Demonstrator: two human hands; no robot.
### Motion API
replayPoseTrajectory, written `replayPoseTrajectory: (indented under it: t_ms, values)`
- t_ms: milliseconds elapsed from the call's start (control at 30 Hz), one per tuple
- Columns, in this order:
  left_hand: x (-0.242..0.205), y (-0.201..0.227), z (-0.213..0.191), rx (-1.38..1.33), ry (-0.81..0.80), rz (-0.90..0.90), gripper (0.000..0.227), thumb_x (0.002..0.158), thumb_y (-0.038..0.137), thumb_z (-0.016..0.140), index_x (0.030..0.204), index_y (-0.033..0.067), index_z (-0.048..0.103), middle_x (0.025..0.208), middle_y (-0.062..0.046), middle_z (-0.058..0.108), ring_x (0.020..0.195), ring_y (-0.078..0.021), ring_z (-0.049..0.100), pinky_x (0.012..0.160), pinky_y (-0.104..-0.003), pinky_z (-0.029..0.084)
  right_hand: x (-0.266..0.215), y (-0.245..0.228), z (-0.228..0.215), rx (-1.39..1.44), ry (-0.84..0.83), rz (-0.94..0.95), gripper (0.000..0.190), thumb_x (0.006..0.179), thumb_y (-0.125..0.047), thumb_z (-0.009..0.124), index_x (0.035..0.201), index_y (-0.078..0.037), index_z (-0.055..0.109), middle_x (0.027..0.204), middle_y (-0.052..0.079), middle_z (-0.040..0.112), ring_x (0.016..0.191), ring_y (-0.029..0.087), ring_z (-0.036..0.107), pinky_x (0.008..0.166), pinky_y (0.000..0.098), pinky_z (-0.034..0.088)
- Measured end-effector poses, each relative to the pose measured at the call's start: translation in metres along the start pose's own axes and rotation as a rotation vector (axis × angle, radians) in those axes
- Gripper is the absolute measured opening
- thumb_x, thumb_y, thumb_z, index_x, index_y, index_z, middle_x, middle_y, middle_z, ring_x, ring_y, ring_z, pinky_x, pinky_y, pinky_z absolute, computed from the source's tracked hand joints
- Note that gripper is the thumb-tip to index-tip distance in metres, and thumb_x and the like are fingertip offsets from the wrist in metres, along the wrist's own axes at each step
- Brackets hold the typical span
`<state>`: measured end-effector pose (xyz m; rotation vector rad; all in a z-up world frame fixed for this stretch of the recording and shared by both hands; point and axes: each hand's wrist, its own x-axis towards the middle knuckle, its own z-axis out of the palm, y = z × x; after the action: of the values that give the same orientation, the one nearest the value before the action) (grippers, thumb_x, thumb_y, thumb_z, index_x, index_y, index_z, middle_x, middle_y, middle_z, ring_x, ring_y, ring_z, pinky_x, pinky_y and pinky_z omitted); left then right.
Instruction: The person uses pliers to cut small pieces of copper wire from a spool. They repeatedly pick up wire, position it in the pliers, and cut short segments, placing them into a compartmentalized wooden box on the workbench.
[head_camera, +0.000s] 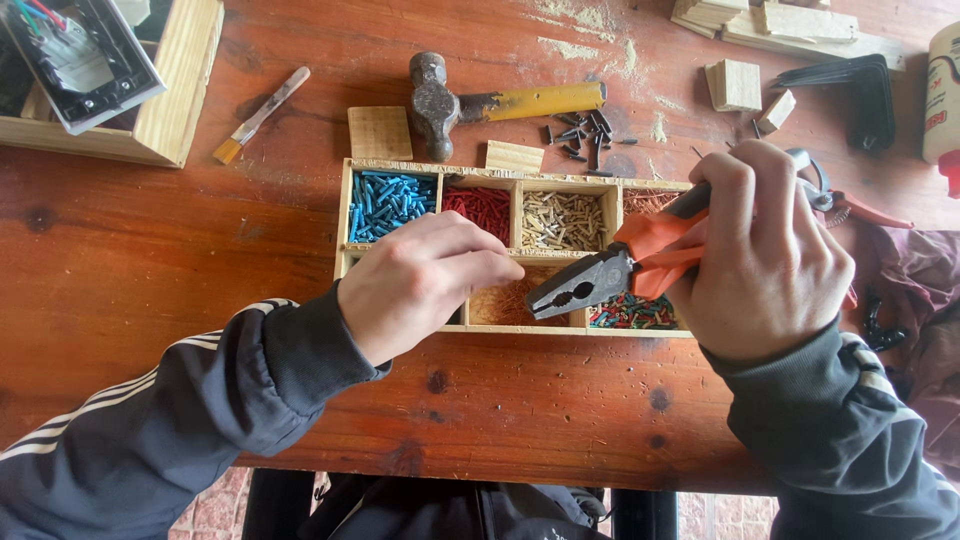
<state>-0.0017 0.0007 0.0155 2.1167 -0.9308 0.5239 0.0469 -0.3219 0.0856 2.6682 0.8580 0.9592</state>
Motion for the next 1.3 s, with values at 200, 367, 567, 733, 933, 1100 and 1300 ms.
replayPoseTrajectory:
  t_ms: [200,367,567,733,933,1100,1300]
  values:
    - [0.008,0.007,-0.013,-0.088,-0.004,-0.150,0.013,0.106,0.007,0.087,0.119,0.0093,0.087,0.116,-0.007,0.087,0.104,-0.0233,0.079,0.099,-0.038,0.066,-0.001,-0.004,0.004,-0.058,0.001,-0.018,0.037,0.132,-0.046,0.085,0.127,-0.014,0.067,0.132,0.009,0.070,0.099,0.028,0.080,0.078,0.0396,0.064]
    - [0.015,0.005,-0.022,-0.085,0.023,-0.161,0.008,0.104,0.007,0.090,0.112,0.0066,0.086,0.108,-0.007,0.088,0.098,-0.0247,0.080,0.094,-0.041,0.065,0.000,-0.007,0.016,-0.059,-0.010,-0.027,0.025,0.119,-0.026,0.086,0.127,-0.012,0.067,0.130,0.009,0.069,0.094,0.023,0.076,0.058,0.0361,0.059]
    - [0.010,-0.019,-0.041,0.162,0.111,-0.126,0.012,0.107,0.005,0.091,0.116,0.0081,0.085,0.107,-0.009,0.088,0.095,-0.0260,0.080,0.090,-0.044,0.065,0.017,-0.010,0.029,-0.046,-0.042,-0.020,0.038,0.097,-0.022,0.084,0.128,-0.012,0.066,0.131,0.008,0.066,0.088,0.025,0.076,0.055,0.0384,0.056]
    - [0.002,-0.034,-0.038,0.365,0.174,-0.030,0.007,0.110,0.008,0.092,0.113,0.0112,0.087,0.102,-0.004,0.088,0.090,-0.0234,0.078,0.081,-0.044,0.065,0.026,0.014,0.048,-0.027,-0.141,0.011,0.068,0.067,-0.006,0.080,0.132,-0.011,0.062,0.134,0.011,0.062,0.095,0.031,0.077,0.058,0.0456,0.061]
    - [-0.005,-0.045,-0.025,0.505,0.130,0.024,0.006,0.111,0.014,0.091,0.112,0.0184,0.087,0.104,0.000,0.089,0.093,-0.0210,0.081,0.082,-0.041,0.064,0.028,0.062,0.092,0.048,-0.214,-0.086,0.071,0.081,-0.015,0.091,0.147,-0.007,0.065,0.145,0.017,0.056,0.115,0.039,0.077,0.075,0.0529,0.067]
    - [-0.007,-0.049,-0.021,0.522,0.087,0.006,0.009,0.108,0.013,0.094,0.112,0.0178,0.088,0.100,0.000,0.090,0.091,-0.0197,0.081,0.080,-0.041,0.067,0.037,0.078,0.098,0.243,-0.207,-0.181,0.085,0.076,0.008,0.082,0.158,-0.008,0.066,0.172,0.028,0.050,0.101,0.050,0.077,0.076,0.0623,0.068]
    - [-0.007,-0.047,-0.021,0.520,0.089,0.009,0.008,0.108,0.012,0.092,0.110,0.0186,0.088,0.100,0.001,0.089,0.091,-0.0206,0.082,0.081,-0.041,0.065,0.040,0.083,0.094,0.326,-0.373,-0.056,0.119,0.071,0.012,0.069,0.184,-0.019,0.049,0.194,0.024,0.025,0.114,0.060,0.075,0.094,0.0707,0.062]
